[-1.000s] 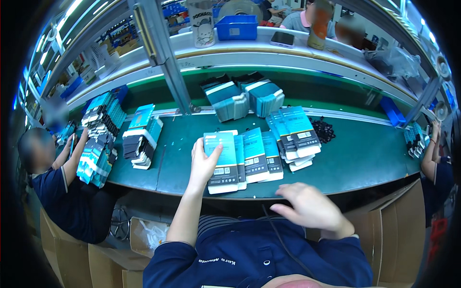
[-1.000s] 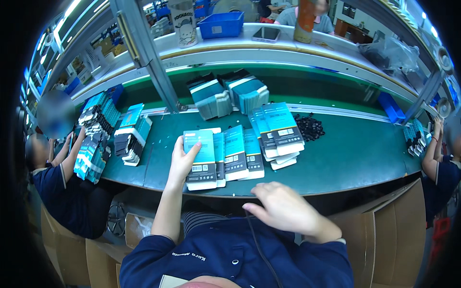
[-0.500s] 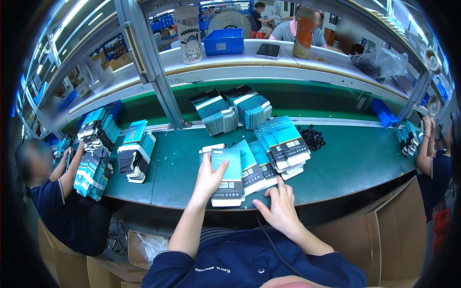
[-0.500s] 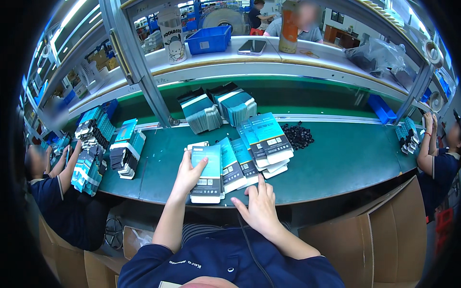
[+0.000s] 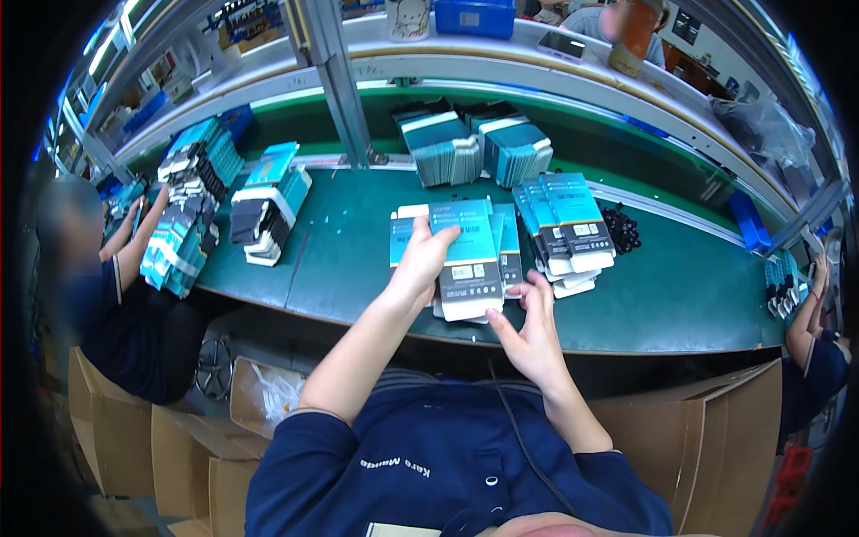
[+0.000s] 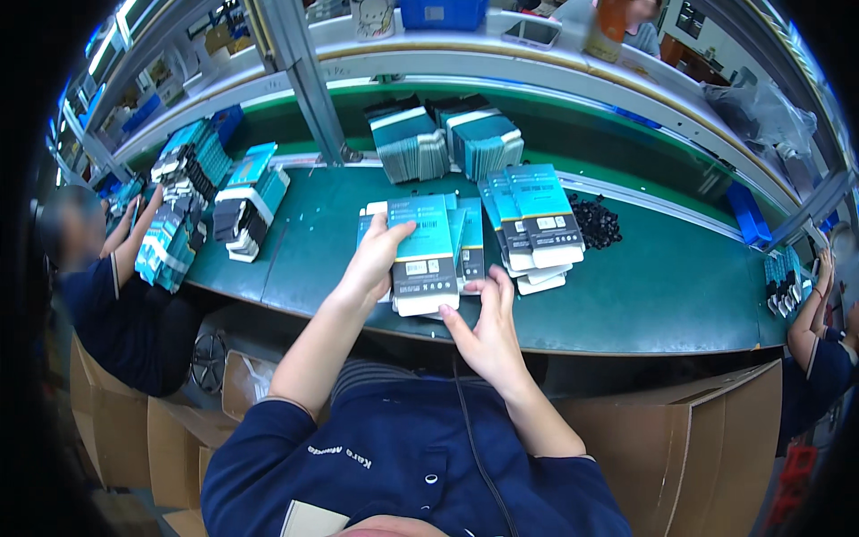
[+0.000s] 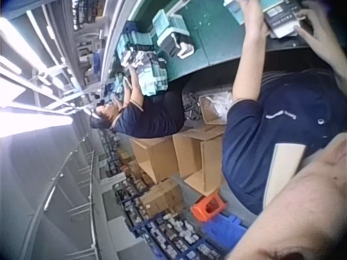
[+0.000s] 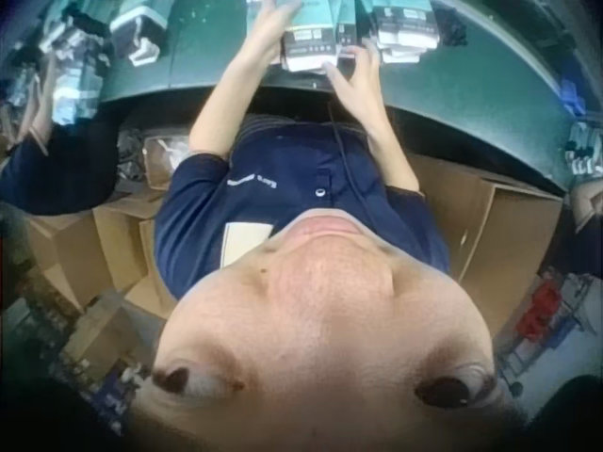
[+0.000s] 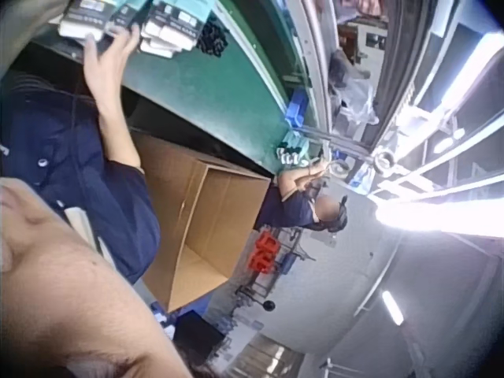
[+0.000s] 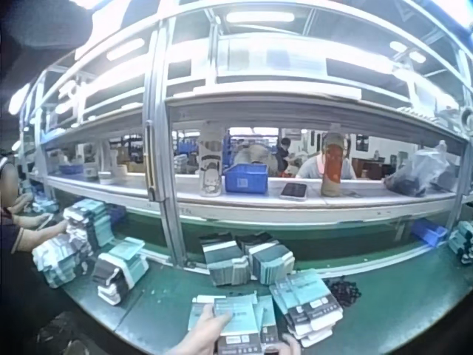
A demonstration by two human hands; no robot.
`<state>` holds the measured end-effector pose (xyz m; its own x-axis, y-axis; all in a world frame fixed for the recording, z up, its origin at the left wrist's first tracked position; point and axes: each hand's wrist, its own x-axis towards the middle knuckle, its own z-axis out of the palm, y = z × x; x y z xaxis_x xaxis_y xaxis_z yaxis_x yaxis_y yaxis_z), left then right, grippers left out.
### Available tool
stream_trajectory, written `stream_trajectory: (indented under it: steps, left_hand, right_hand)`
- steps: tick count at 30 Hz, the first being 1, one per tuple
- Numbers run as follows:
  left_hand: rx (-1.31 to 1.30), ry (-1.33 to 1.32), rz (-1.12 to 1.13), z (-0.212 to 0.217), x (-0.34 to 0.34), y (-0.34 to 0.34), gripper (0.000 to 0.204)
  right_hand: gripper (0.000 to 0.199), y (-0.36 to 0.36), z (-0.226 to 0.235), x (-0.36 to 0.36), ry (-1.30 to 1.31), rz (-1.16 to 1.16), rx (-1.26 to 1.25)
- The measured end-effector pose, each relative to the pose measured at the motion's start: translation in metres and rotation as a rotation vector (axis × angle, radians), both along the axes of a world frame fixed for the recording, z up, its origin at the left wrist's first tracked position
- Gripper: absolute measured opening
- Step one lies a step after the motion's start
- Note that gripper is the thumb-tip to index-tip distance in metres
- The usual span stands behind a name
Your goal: Folding and assembling cardboard retail boxes for smartphone batteries on an assembly line.
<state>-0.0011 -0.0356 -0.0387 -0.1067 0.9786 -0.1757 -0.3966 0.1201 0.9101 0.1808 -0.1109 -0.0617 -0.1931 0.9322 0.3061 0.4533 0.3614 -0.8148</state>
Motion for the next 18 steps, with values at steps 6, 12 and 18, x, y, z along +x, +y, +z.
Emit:
stream_trajectory:
  steps: [6,12,18]
  left_hand:
    - [-0.034,-0.009,-0.101,0.002,-0.002,-0.007,0.053]
    - [0.060,-0.058,-0.029,-0.005,-0.004,-0.020,0.056]
    - [0.236,-0.152,0.032,0.025,0.004,-0.043,0.058]
  right_hand:
    - [0.048,0.023,-0.018,-0.019,0.407,0.048,-0.221]
    - [0.044,0.037,-0.019,-0.036,0.484,0.025,-0.194]
    - [0.043,0.025,0.014,-0.035,0.584,0.080,0.006]
